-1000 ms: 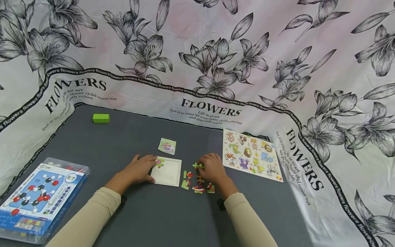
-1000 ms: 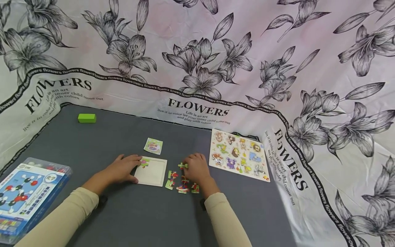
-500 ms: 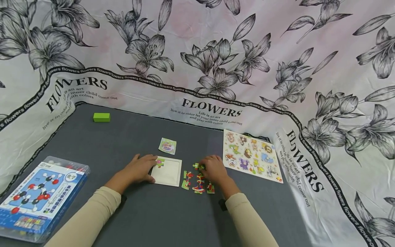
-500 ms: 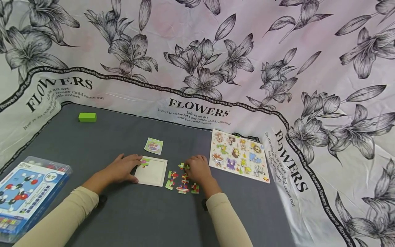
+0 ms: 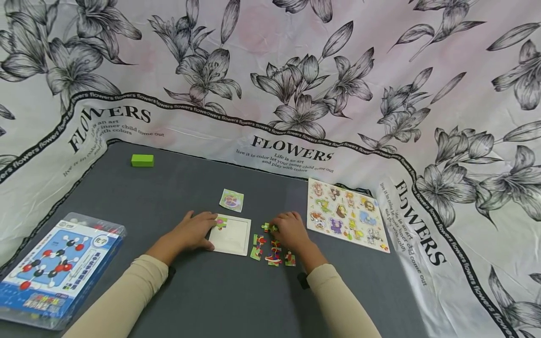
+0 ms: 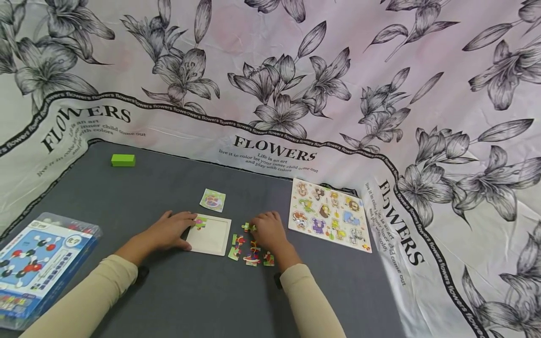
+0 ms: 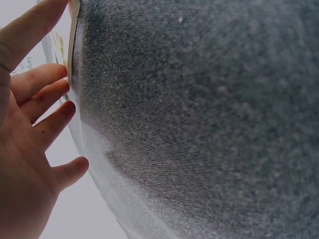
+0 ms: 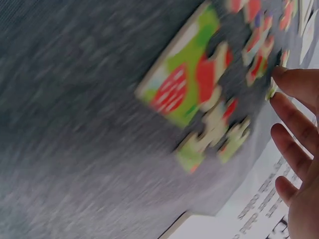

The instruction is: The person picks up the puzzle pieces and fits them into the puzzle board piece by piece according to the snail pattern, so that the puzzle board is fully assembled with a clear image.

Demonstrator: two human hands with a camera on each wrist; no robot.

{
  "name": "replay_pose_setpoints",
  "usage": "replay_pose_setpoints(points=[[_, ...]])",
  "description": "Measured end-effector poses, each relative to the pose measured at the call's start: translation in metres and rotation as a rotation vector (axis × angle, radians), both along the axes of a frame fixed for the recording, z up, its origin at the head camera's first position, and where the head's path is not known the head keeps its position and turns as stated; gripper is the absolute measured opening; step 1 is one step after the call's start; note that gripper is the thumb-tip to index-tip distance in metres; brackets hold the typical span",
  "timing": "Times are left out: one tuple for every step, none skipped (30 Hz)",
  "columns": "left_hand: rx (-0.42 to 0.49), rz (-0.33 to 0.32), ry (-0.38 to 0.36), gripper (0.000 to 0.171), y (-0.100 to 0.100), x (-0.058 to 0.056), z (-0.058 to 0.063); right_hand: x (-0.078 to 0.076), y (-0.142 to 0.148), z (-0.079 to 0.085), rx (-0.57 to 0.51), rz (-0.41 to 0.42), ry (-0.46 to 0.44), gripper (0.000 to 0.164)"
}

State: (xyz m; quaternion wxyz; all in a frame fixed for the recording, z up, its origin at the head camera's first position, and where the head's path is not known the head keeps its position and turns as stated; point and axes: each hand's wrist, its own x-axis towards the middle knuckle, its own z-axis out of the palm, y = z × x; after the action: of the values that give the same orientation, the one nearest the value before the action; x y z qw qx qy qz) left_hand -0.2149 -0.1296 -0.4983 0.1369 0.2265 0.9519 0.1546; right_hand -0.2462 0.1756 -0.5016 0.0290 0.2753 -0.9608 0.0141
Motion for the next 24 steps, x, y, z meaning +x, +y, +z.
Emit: replay_pose_setpoints(points=[[0.001, 0.001, -0.001, 0.074, -0.001, 0.000, 0.001, 0.000, -0.005, 0.000, -0.003, 0.011, 0.007, 0.013], [-0.001, 0.002, -0.001, 0.073, -0.001, 0.001, 0.001, 0.000, -0.009, 0.001, -0.009, 0.024, 0.014, 0.013], [-0.001, 0.002, -0.001, 0.073, -0.002, 0.001, 0.001, 0.001, -0.014, 0.002, -0.014, 0.035, 0.016, 0.013], [0.000, 0.000, -0.001, 0.073, -0.002, 0.001, 0.002, 0.001, -0.019, 0.002, -0.018, 0.047, 0.023, 0.013], [0.002, 0.001, -0.003, 0.072, -0.002, 0.001, 0.003, 0.002, -0.024, 0.003, -0.029, 0.061, 0.027, 0.013], [0.006, 0.002, -0.005, 0.072, -0.002, 0.002, 0.003, 0.002, -0.028, 0.003, -0.037, 0.075, 0.029, 0.013], [0.007, 0.001, -0.003, 0.072, -0.002, 0.002, 0.003, 0.002, -0.032, 0.003, -0.041, 0.082, 0.032, 0.014], [0.008, 0.000, 0.001, 0.071, -0.002, 0.002, 0.004, 0.002, -0.037, 0.004, -0.042, 0.088, 0.036, 0.015], [0.014, 0.002, 0.001, 0.071, -0.001, 0.002, 0.004, 0.002, -0.041, 0.003, -0.038, 0.093, 0.041, 0.016], [0.016, 0.003, 0.001, 0.072, -0.001, 0.002, 0.003, 0.002, -0.045, 0.003, -0.034, 0.096, 0.045, 0.017], [0.019, 0.002, 0.006, 0.071, 0.000, 0.001, 0.002, 0.002, -0.048, 0.002, -0.032, 0.097, 0.045, 0.018], [0.022, 0.003, 0.007, 0.071, 0.000, 0.001, 0.002, 0.002, -0.052, 0.002, -0.021, 0.095, 0.043, 0.019], [0.023, 0.003, 0.010, 0.071, 0.001, 0.000, 0.001, 0.002, -0.056, 0.002, -0.012, 0.091, 0.041, 0.020], [0.024, 0.005, 0.010, 0.072, 0.001, 0.000, 0.000, 0.002, -0.060, 0.001, -0.005, 0.091, 0.041, 0.021], [0.024, 0.006, 0.010, 0.072, 0.001, 0.000, -0.001, 0.002, -0.064, 0.001, 0.003, 0.091, 0.036, 0.022], [0.022, 0.007, 0.012, 0.072, 0.000, -0.001, -0.001, 0.002, -0.068, 0.001, 0.006, 0.095, 0.034, 0.022], [0.021, 0.008, 0.013, 0.072, 0.000, -0.001, -0.002, 0.002, -0.071, 0.000, 0.012, 0.095, 0.029, 0.023], [0.019, 0.013, 0.008, 0.072, -0.001, -0.001, -0.002, 0.003, -0.075, 0.000, 0.018, 0.098, 0.032, 0.023], [0.016, 0.012, 0.009, 0.072, -0.001, 0.000, -0.003, 0.003, -0.078, -0.001, 0.020, 0.100, 0.034, 0.024], [0.016, 0.013, 0.010, 0.072, -0.002, 0.000, -0.003, 0.003, -0.081, -0.001, 0.023, 0.101, 0.035, 0.024], [0.015, 0.013, 0.013, 0.072, -0.003, 0.000, -0.002, 0.004, -0.084, -0.002, 0.024, 0.100, 0.036, 0.024], [0.019, 0.015, 0.013, 0.072, -0.003, 0.001, -0.002, 0.004, -0.086, -0.003, 0.024, 0.099, 0.041, 0.024], [0.020, 0.016, 0.013, 0.072, -0.004, 0.001, -0.002, 0.004, -0.088, -0.003, 0.025, 0.093, 0.040, 0.023], [0.023, 0.016, 0.012, 0.071, -0.004, 0.001, -0.001, 0.004, -0.090, -0.004, 0.024, 0.091, 0.047, 0.023]])
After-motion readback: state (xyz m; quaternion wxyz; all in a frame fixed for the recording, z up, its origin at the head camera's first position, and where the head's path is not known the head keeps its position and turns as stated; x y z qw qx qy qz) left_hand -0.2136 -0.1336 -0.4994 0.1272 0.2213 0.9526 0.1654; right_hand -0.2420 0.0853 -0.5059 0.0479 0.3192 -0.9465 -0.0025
